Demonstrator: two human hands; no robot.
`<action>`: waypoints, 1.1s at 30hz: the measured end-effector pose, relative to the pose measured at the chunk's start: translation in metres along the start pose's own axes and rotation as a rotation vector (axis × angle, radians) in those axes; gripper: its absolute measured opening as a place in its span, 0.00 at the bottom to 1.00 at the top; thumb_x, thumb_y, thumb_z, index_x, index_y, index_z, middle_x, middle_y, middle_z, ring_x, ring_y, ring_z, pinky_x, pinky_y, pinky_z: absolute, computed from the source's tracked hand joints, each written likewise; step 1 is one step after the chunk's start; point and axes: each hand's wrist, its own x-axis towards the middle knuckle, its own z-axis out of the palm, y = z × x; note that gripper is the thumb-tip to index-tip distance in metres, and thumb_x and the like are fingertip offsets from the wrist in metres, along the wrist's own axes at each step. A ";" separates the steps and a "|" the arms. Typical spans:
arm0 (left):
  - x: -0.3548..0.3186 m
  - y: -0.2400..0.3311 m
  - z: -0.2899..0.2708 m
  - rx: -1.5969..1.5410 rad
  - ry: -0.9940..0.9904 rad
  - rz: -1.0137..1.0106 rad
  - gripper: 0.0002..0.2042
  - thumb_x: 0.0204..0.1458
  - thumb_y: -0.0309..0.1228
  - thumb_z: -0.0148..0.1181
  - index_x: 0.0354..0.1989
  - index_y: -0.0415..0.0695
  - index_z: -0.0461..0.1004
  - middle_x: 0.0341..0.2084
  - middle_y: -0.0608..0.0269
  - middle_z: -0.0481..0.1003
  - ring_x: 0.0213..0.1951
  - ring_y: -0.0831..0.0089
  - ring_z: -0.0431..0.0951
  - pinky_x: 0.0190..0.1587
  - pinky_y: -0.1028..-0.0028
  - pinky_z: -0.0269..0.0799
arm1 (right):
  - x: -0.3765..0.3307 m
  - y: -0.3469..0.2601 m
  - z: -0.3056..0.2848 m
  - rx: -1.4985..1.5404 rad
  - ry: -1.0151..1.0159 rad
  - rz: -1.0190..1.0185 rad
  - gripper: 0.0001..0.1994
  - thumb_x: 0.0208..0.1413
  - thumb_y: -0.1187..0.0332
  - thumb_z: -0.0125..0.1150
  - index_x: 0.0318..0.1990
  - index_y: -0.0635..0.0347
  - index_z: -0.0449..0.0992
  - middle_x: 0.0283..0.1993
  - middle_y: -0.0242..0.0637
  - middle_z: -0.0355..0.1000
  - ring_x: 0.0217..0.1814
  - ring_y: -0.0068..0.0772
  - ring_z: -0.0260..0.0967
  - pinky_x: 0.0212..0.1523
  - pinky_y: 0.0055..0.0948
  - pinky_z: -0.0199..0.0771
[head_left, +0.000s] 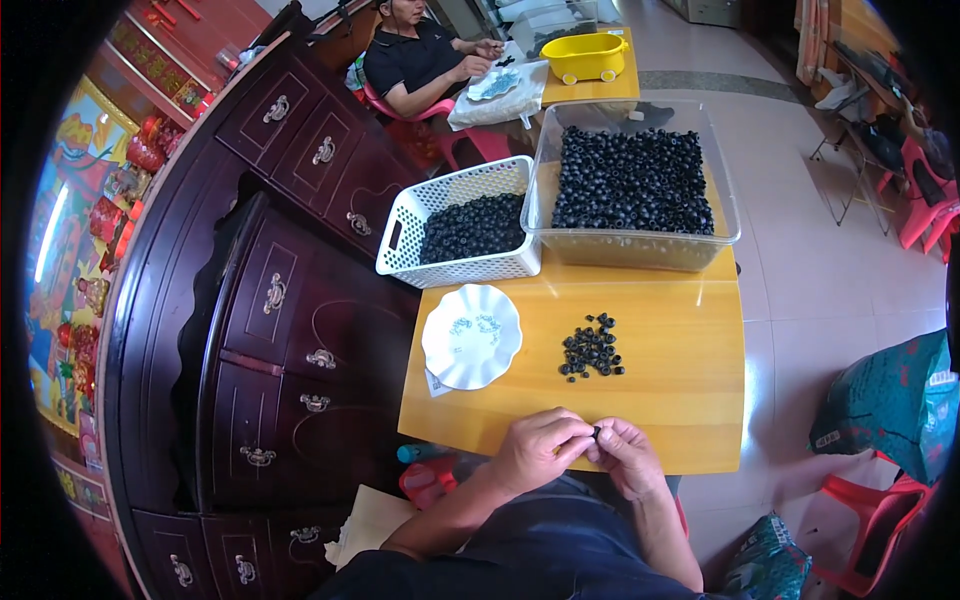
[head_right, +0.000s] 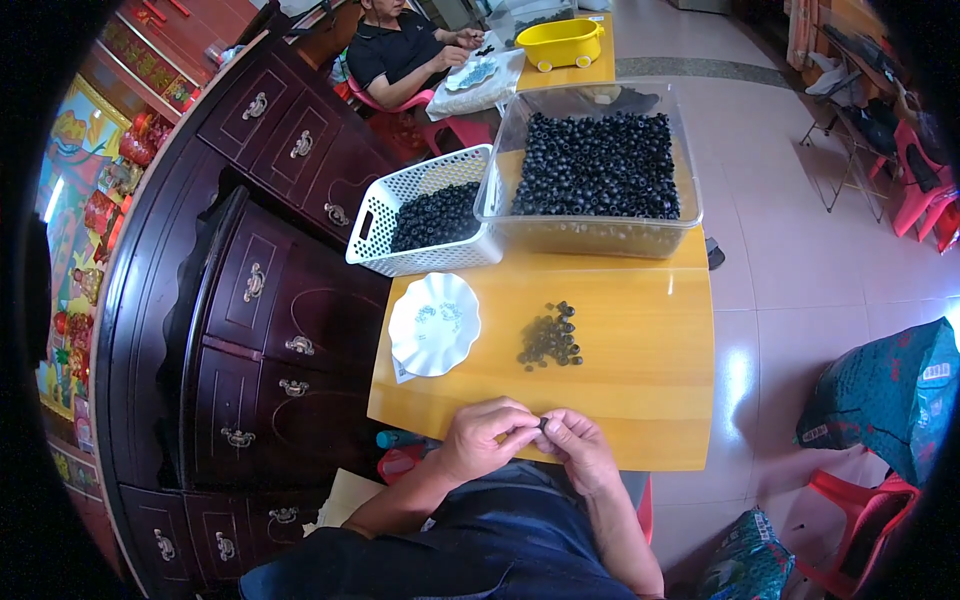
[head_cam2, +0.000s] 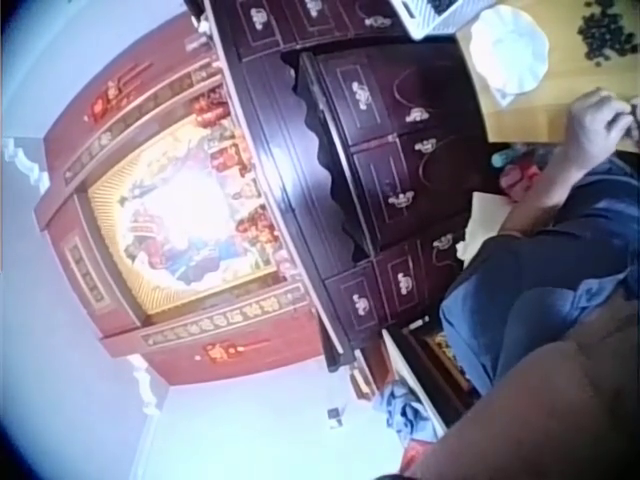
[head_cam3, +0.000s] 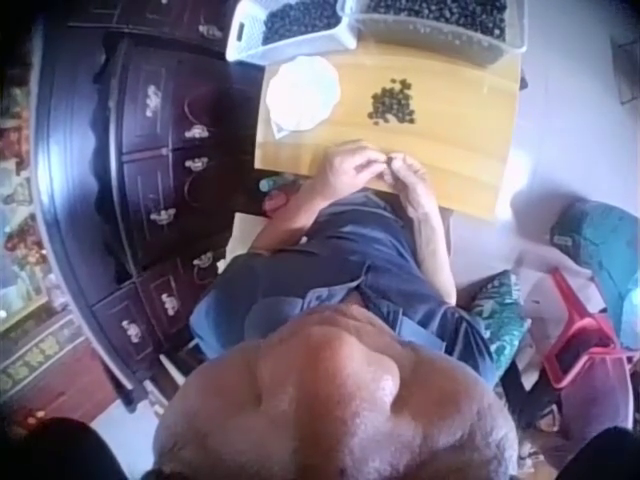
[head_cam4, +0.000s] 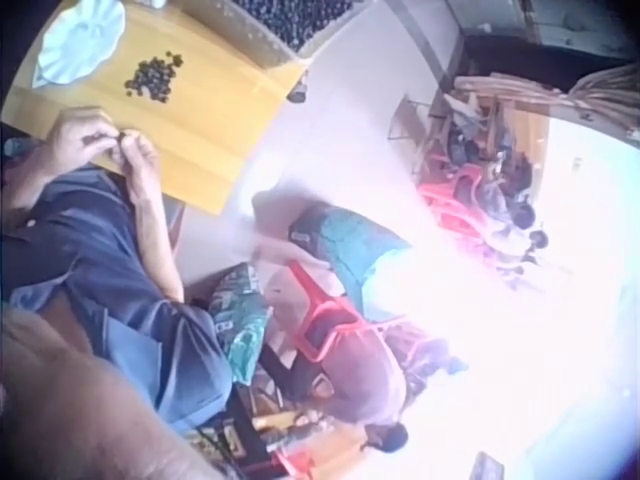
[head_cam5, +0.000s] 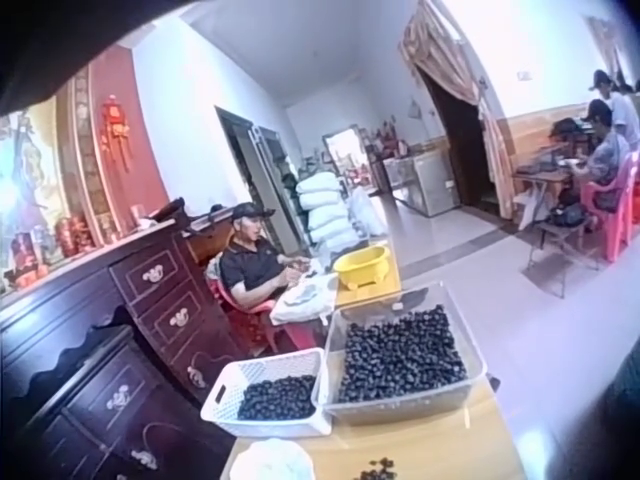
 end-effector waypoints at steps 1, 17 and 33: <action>0.000 0.000 0.000 0.000 0.000 0.001 0.08 0.45 0.18 0.69 0.33 0.39 0.77 0.27 0.58 0.78 0.28 0.65 0.80 0.29 0.72 0.74 | 0.000 0.000 0.000 0.000 0.000 -0.001 0.11 0.62 0.61 0.62 0.40 0.60 0.77 0.31 0.30 0.75 0.31 0.21 0.68 0.35 0.21 0.68; -0.001 0.006 -0.002 -0.364 -0.094 -0.410 0.07 0.47 0.18 0.71 0.33 0.38 0.78 0.26 0.65 0.79 0.28 0.83 0.76 0.32 0.80 0.73 | -0.003 0.000 -0.006 -0.072 0.010 0.030 0.08 0.62 0.64 0.61 0.39 0.59 0.77 0.32 0.29 0.75 0.33 0.19 0.71 0.38 0.19 0.72; 0.005 0.003 0.000 0.022 -0.071 0.015 0.08 0.42 0.18 0.71 0.30 0.40 0.78 0.26 0.59 0.79 0.28 0.66 0.81 0.30 0.71 0.74 | -0.001 -0.001 -0.009 -0.079 -0.010 0.019 0.09 0.63 0.62 0.61 0.39 0.57 0.78 0.32 0.27 0.75 0.32 0.15 0.68 0.34 0.16 0.66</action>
